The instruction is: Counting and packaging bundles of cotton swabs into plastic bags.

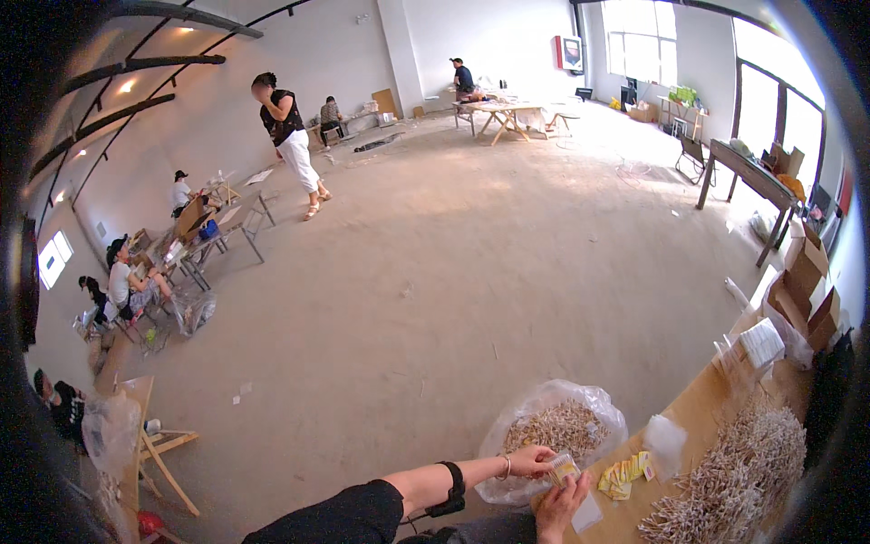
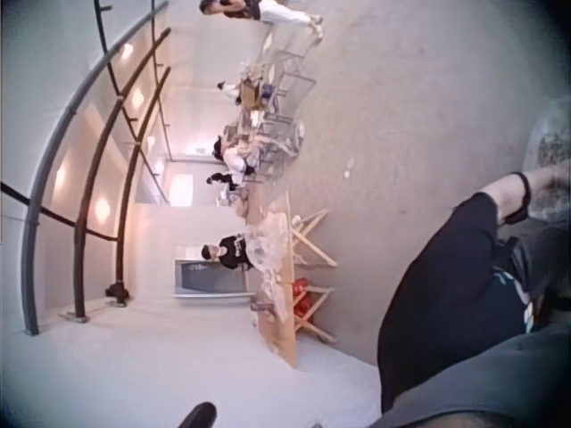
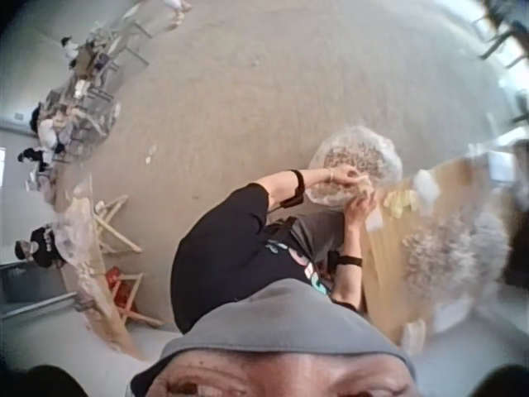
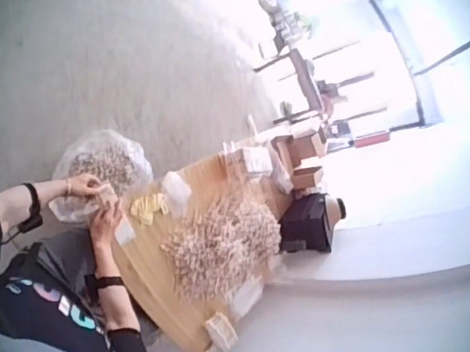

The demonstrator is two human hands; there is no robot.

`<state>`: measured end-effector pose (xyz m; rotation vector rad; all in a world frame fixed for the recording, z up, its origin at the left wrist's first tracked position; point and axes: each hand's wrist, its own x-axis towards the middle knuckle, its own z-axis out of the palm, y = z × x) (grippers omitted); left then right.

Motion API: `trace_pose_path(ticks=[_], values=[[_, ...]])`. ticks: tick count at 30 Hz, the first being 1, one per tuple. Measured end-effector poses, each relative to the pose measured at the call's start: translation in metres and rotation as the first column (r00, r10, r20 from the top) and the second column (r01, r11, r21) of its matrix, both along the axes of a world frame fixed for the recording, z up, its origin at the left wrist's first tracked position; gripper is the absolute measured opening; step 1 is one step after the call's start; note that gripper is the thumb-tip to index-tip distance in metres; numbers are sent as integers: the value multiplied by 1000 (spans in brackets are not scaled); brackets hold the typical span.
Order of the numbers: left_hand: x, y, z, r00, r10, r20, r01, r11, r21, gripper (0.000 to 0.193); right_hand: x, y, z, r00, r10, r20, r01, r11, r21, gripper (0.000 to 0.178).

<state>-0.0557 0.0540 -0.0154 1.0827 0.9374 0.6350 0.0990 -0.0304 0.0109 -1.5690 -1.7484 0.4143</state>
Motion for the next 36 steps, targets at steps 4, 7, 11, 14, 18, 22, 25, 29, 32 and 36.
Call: trace_pose_path(ticks=[4, 7, 11, 14, 18, 22, 25, 29, 32, 36], values=[[2, -4, -4, 993, 37, 112, -34, 999, -24, 29, -2, -4, 7, 1000, -18, -5, 18, 999, 34, 29], [-1, -5, -7, 992, 23, 127, -20, 1000, -19, 30, -2, -6, 11, 999, -11, 45, 10, 1000, 21, 28], [0, -4, -7, 993, 36, 110, -26, 996, -88, 37, -1, -7, 8, 998, -14, 60, 11, 999, 51, 28], [-1, 0, -32, 986, 37, 160, -30, 999, -41, 40, 0, -7, 5, 996, -8, 89, 3, 998, 58, 29], [8, 13, -43, 998, 33, 52, -34, 999, 7, 38, -3, -6, 5, 995, -28, 98, 26, 999, 22, 30], [24, 24, -26, 970, 130, -207, -122, 991, 51, 44, -2, -2, 1, 992, -19, 123, 15, 999, 36, 34], [36, 28, -25, 942, 7, -334, 1, 1000, 23, 48, -4, 4, 5, 999, -44, -13, 43, 997, -66, 44], [44, 22, -20, 937, 108, -332, -17, 964, 265, 47, -13, 19, -4, 942, -139, -305, 136, 990, -31, 61], [41, 15, -14, 937, 137, -322, -27, 946, 323, 44, -16, 24, -15, 917, -113, -382, 102, 994, -50, 66], [41, 9, -20, 952, 106, -289, -13, 951, 308, 41, -19, 15, -3, 896, -48, -442, 38, 999, -32, 64]])
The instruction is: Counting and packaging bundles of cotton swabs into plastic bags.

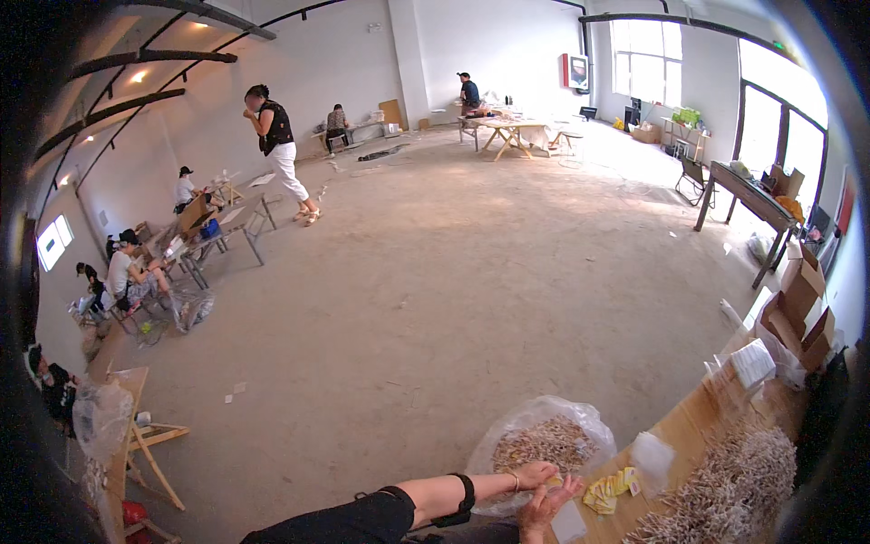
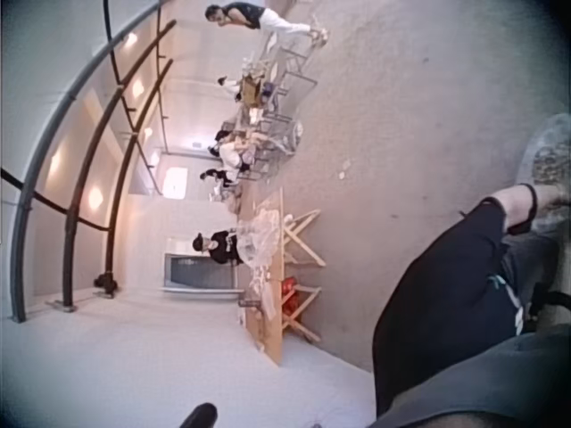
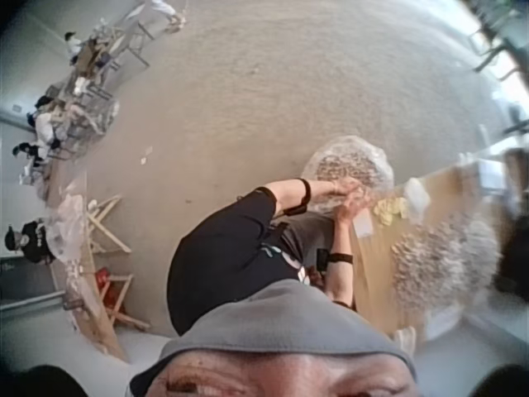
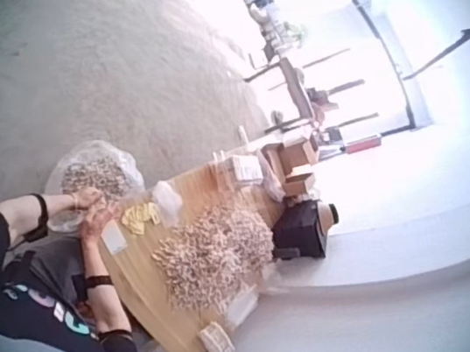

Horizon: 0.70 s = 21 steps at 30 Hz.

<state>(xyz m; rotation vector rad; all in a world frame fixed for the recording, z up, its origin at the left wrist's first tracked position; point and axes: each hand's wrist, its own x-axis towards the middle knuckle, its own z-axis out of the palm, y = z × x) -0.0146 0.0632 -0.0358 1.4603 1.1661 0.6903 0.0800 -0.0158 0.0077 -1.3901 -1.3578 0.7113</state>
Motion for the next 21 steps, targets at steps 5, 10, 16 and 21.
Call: trace_pose_path(ticks=[5, 10, 16, 21], values=[[5, 4, -6, 995, -92, -48, 96, 991, 92, 34, 38, -24, -5, 924, -202, 325, 169, 977, 127, 60], [-19, 18, 1, 831, 187, -523, -97, 976, 195, 35, 111, -69, 17, 672, -615, 413, 591, 781, 201, 59], [32, -15, 78, 920, 234, -314, 30, 758, 651, 50, 234, -141, 16, 38, -745, 666, 961, 210, 180, 63], [106, -97, 69, 811, -341, -476, 572, 634, 521, 79, 255, -188, 14, 346, -687, 639, 919, 386, -82, 53]])
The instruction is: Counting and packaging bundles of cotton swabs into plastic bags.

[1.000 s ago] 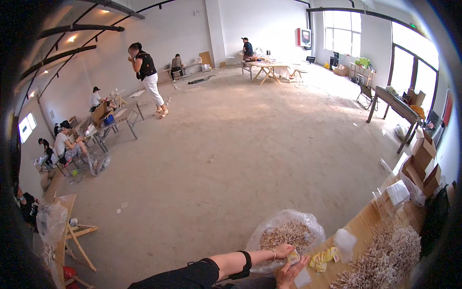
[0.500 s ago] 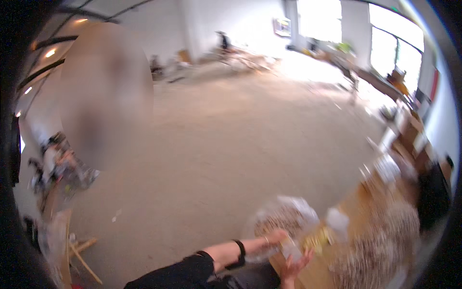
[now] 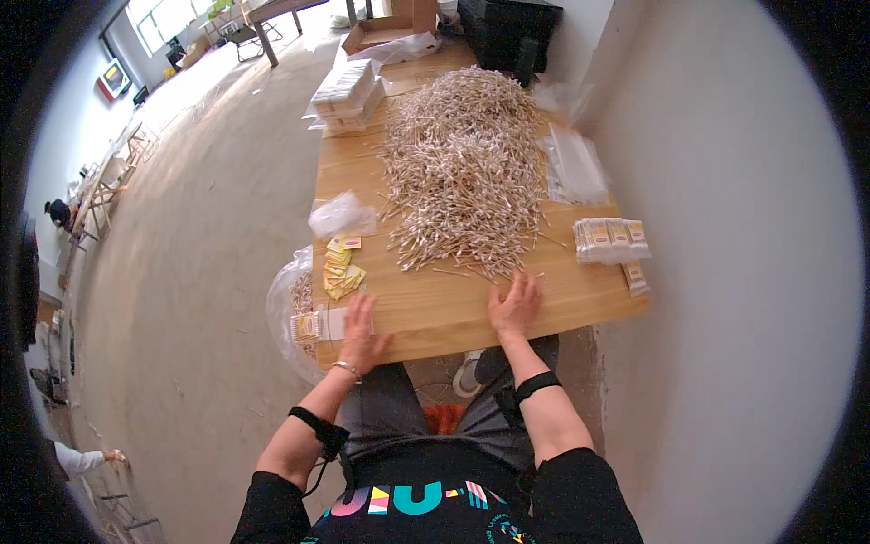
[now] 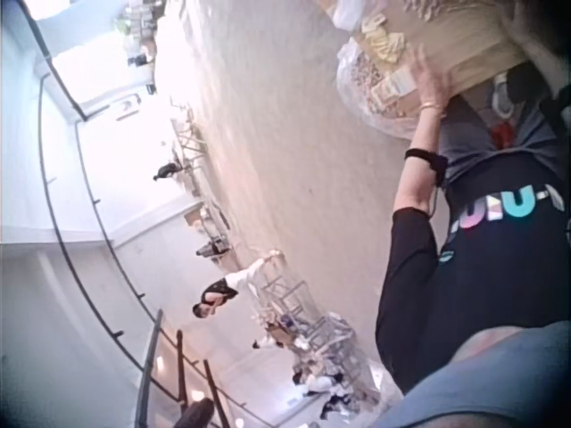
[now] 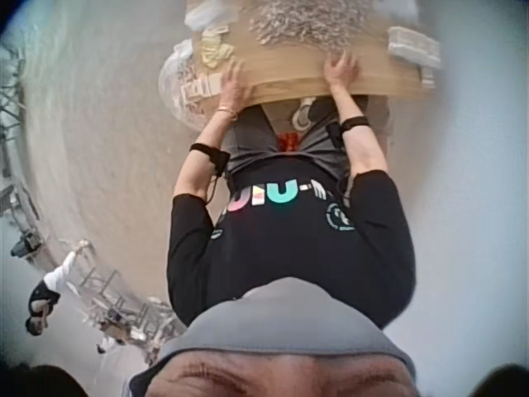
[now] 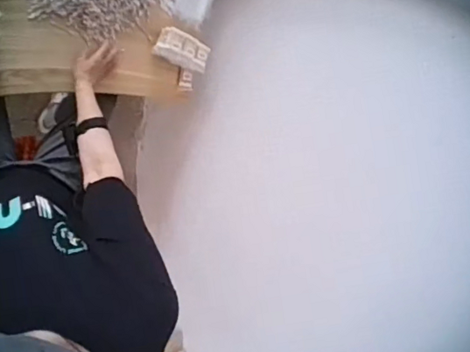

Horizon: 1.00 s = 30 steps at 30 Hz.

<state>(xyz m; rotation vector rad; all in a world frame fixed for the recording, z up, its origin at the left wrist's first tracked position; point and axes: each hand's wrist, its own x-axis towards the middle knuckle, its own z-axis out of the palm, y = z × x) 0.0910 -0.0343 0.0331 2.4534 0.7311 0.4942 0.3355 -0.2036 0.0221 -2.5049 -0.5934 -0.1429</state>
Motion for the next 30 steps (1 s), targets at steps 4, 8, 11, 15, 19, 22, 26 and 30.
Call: trace_pose_path(ticks=[4, 8, 11, 15, 19, 22, 26, 30], values=[[21, -39, 13, 910, -64, -410, 59, 998, -26, 101, -32, 12, -13, 979, 158, 129, -156, 987, -24, 47], [21, -35, 6, 882, -87, -463, 76, 996, -42, 107, -63, 33, -15, 917, 380, 121, -385, 922, 25, 40], [20, -33, 8, 870, -87, -486, 70, 996, -54, 107, -71, 51, -14, 824, 561, 79, -566, 822, 67, 38], [21, -30, 7, 859, -65, -509, 58, 998, -31, 108, -57, 89, 4, 754, 629, 189, -653, 749, 112, 39], [24, -29, 11, 865, -86, -495, 57, 996, -72, 109, -35, 120, 17, 866, 472, 166, -468, 881, -66, 46], [25, -30, 12, 864, -77, -498, 44, 996, -78, 109, -39, 117, 12, 825, 553, 117, -536, 831, -149, 49], [23, -30, 13, 869, -84, -488, 35, 994, -108, 110, -71, 98, 5, 747, 652, 126, -635, 757, -156, 45], [21, -30, 10, 871, -81, -484, 45, 995, -85, 110, -77, 81, 4, 692, 718, 75, -703, 694, -151, 44]])
